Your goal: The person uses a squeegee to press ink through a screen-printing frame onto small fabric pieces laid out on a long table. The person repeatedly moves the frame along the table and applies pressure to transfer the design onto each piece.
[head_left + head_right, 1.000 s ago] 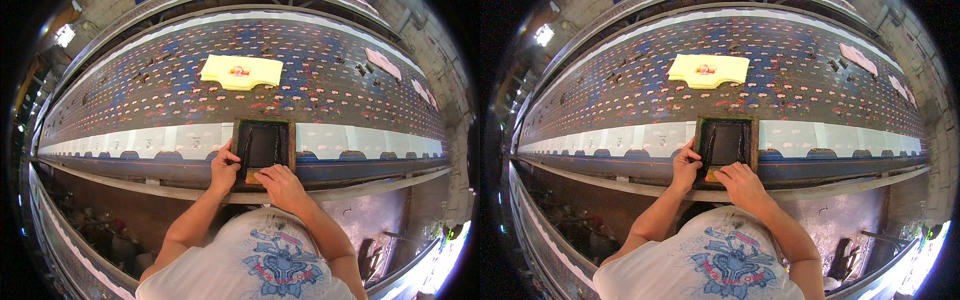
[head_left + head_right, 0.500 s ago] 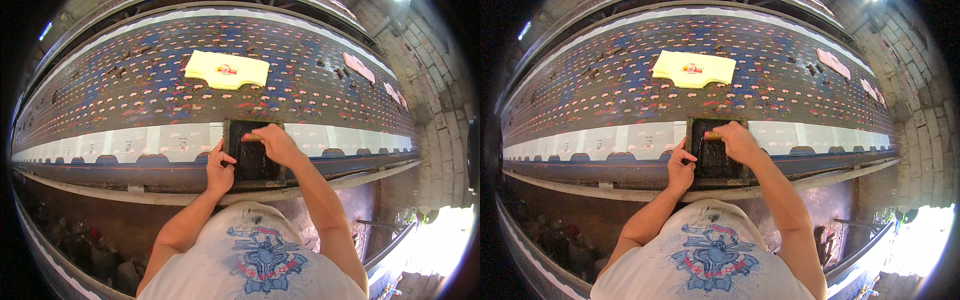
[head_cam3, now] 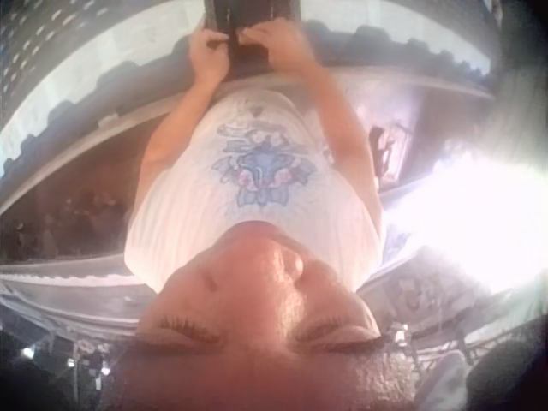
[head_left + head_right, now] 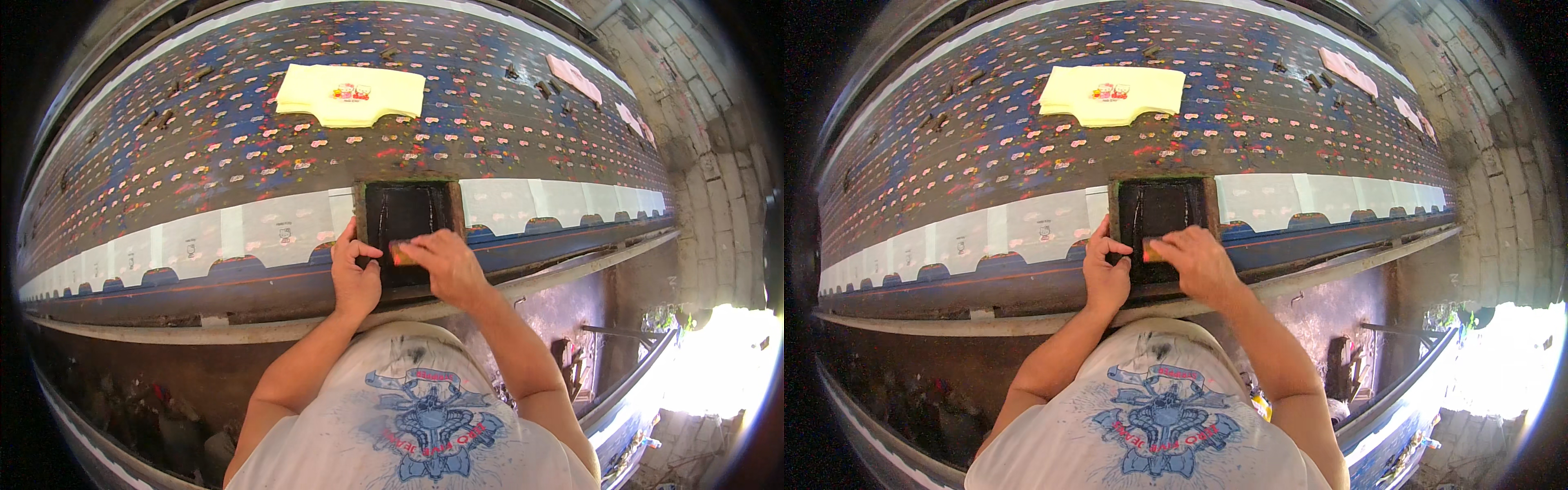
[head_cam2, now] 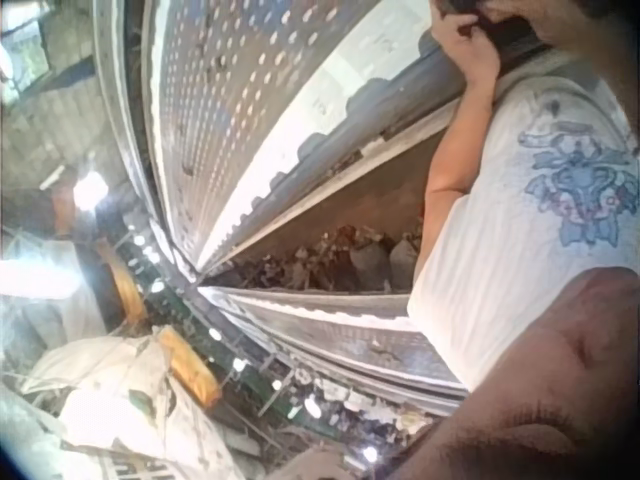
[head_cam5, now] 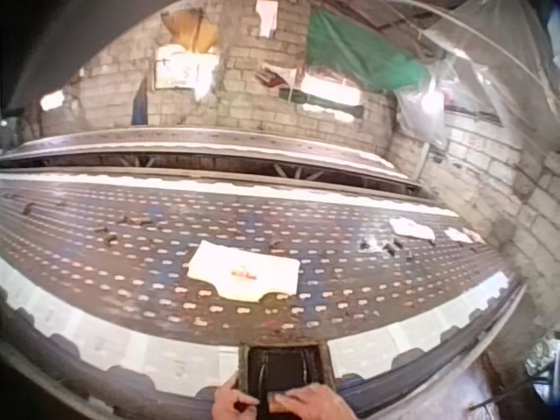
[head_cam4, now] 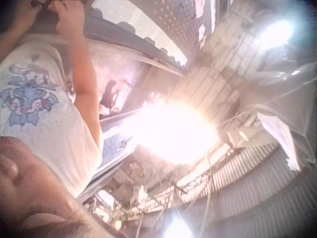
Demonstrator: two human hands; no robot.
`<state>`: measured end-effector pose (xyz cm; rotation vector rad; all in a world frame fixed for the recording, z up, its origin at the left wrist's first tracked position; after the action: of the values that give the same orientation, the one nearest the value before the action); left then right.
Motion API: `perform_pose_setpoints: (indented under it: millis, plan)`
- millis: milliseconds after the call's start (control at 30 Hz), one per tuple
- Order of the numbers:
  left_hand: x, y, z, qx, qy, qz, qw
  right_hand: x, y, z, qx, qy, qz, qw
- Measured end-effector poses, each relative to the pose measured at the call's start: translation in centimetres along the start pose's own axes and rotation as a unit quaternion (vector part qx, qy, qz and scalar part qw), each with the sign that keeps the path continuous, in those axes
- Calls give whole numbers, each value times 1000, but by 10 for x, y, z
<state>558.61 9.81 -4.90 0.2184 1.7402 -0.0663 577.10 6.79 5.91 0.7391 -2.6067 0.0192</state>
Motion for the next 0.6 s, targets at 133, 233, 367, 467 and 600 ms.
perform_pose_setpoints:
  millis: [133, 233, 367, 467, 600]
  plan:
    - [0, 0, -1, 7, 4, -12, 1000, 23, -22, 3, 24, -13, 8, 1000]
    - [-1, 0, -2, 3, 9, -11, 1000, 21, -29, 3, 43, 14, 16, 999]
    - [-12, 0, -2, -4, 23, 1, 1000, 13, -39, -7, 3, 58, -4, 998]
    - [-29, -2, 4, -14, 25, 24, 999, -2, -52, -14, -32, 99, -7, 995]
    - [-51, 0, 42, -14, 36, 53, 998, -33, -81, -28, -73, 132, -1, 989]
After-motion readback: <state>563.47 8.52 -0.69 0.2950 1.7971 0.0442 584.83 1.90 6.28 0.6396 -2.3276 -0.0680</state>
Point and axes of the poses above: each hand's wrist, its own y-axis towards the middle knuckle, its own z-axis out of the palm, x = y × z, the point moved 9 cm from there along y, towards the middle knuckle, and after that the axes turned 12 degrees about x, right-handed, at the moved point
